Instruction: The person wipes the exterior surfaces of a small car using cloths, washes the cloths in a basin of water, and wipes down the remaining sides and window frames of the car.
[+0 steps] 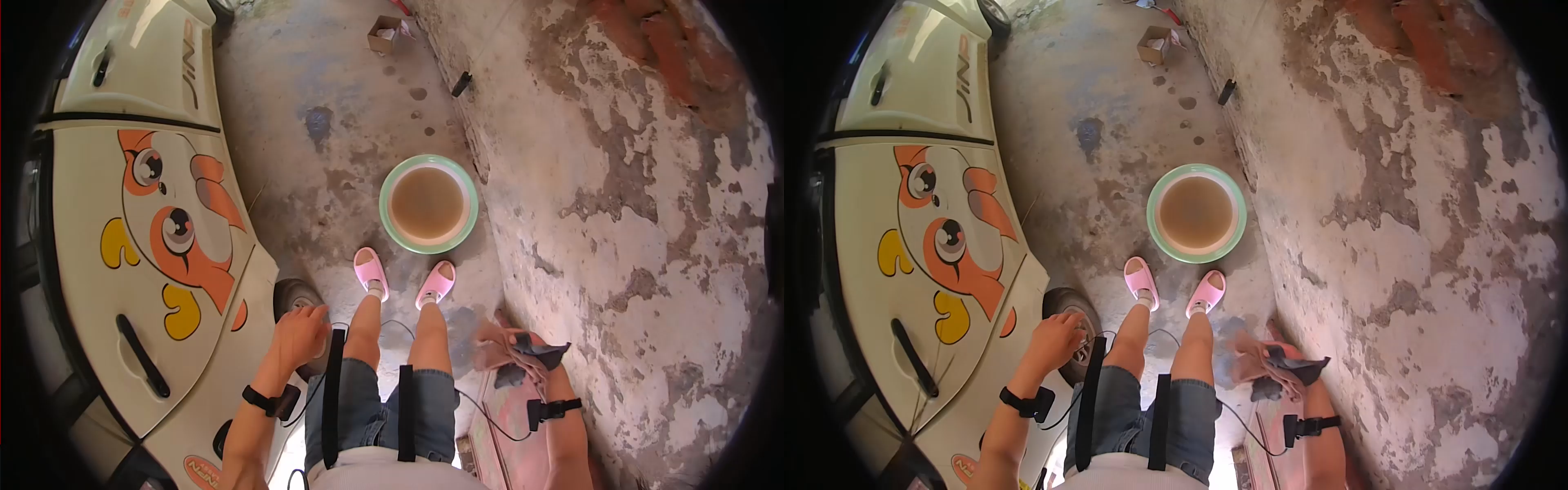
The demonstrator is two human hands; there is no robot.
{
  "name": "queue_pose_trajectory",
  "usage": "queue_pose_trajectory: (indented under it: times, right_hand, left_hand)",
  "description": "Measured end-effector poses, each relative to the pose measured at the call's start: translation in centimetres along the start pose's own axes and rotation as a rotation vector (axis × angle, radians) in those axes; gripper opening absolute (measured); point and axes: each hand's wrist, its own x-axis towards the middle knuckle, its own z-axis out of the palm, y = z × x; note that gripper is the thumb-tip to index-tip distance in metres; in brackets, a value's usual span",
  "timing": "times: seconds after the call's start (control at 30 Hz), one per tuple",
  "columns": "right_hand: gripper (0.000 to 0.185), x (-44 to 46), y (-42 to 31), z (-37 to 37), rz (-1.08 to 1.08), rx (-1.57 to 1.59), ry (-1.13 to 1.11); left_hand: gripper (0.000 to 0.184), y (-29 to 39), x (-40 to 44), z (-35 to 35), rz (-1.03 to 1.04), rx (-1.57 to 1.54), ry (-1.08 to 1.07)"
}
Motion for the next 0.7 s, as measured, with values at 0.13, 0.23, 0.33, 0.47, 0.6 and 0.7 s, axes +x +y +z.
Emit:
queue_pose_trajectory:
  times: [0.13,0.23,0.33,0.47,0.6,0.7]
  right_hand:
    - [0.03,19.9,-2.8,-0.8,-0.187,-0.194,0.2]
    - [0.029,32.6,-4.3,-2.5,-0.283,-0.275,0.361]
    - [0.03,43.4,-3.0,-5.4,-0.617,-0.475,0.545]
    - [0.035,45.8,-7.8,-6.0,-0.28,-0.481,0.689]
    - [0.055,50.0,-6.2,-3.5,-0.731,-0.809,0.679]
    - [0.067,51.4,-6.4,-0.2,-0.594,-1.206,0.534]
  left_hand:
    - [0.031,-2.3,7.5,4.3,-0.005,-0.032,-0.035]
    - [0.031,-4.8,13.8,8.8,-0.044,0.044,-0.079]
    - [0.029,-6.9,20.5,13.9,0.005,0.062,-0.03]
    - [0.028,-8.1,30.0,20.0,0.137,0.062,0.017]
    - [0.034,-7.0,39.5,26.5,0.219,-0.091,0.093]
    - [0.047,-6.0,45.7,31.5,0.276,-0.053,0.162]
